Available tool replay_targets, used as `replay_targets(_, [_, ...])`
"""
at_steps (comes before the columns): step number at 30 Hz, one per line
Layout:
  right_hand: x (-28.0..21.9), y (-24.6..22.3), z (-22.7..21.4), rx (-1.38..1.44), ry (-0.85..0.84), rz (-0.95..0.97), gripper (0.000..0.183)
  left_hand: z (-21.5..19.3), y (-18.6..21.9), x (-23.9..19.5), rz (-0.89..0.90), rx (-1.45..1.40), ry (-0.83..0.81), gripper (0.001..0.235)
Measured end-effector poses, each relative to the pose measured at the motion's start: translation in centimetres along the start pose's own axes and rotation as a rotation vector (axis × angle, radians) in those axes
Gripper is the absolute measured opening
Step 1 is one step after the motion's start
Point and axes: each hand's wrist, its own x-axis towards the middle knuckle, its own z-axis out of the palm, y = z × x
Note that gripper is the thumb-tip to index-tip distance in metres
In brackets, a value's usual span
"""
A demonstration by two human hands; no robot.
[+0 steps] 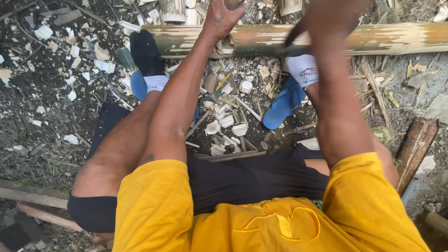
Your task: The person sits on the ground and uses a hammer and a round wooden mallet to repeatedly strike and shape a hole in a bamboo log. They adjust the log and the mallet position frequently while continuing to hammer the same area.
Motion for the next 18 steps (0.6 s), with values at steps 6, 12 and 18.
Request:
replay_targets(6, [-5.5,0.8,11.4,0.387,-0.219,0.101,0.036,0.0,-0.8,-1.0,0.484,0.245,0.227,0.065])
replay_targets(12, [-11.1,4.7,14.7,0.576,-0.124,0.313,0.012,0.3,-1.2,0.0,0.057,0.104,-0.066,0.045])
replay_targets(18, [-13.1,8.2,14.9,0.963,-0.15,0.68,0.012,5.8,2.1,0.0,0.149,0.484,-0.516,0.03])
